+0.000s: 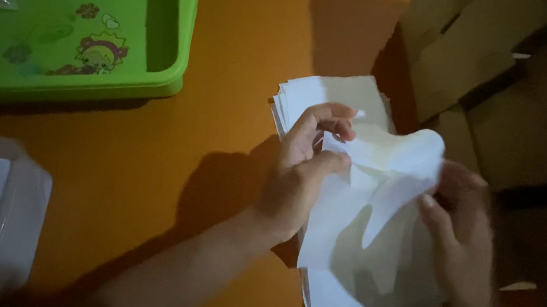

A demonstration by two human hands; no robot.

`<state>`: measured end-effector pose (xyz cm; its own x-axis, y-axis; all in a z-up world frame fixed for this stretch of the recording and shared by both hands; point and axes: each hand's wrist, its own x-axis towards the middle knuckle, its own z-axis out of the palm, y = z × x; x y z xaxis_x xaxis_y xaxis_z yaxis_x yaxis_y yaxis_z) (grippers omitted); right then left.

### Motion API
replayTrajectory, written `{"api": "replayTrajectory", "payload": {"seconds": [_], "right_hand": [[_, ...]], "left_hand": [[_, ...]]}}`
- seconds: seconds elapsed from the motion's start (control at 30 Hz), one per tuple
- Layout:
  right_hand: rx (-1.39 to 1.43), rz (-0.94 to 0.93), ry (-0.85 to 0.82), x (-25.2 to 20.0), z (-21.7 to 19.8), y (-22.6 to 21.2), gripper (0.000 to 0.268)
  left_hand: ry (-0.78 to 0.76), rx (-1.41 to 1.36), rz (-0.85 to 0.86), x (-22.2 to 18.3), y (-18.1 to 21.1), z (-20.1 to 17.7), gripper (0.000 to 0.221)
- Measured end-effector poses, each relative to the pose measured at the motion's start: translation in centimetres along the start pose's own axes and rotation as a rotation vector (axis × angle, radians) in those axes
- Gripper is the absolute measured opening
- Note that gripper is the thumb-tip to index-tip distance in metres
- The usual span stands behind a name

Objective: Folding rectangular tissues and placing them into a plastic container

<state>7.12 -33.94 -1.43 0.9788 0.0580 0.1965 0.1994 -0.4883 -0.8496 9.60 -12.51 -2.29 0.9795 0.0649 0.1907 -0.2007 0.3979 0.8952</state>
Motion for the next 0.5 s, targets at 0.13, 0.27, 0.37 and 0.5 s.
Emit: {"api": "replayTrajectory", "payload": {"seconds": [0.13, 0.27, 0.37, 0.5], "right_hand": [[0.109, 0.044, 0.096, 0.5, -0.5, -2.7, 0.06], [0.025, -0.039, 0.132, 1.2, -0.6, -3.8, 0.055], [0.051, 0.091, 0.115, 1.1, 0.2, -6.2, 0.059], [0.314, 0.053, 0.051, 0.6, 1.6, -9.4, 0.061]], "left_hand": [[0.056, -0.157, -0.056, -0.2, 1.7, 0.5, 0.048], [0.06, -0.154, -0.041, -0.7, 3.4, 0.2, 0.04], [0.023, -0.072, 0.073, -1.4, 6.0, -0.3, 0.037], [0.004, -0.137, 0.212, -2.2, 8.9, -1.5, 0.037]]}}
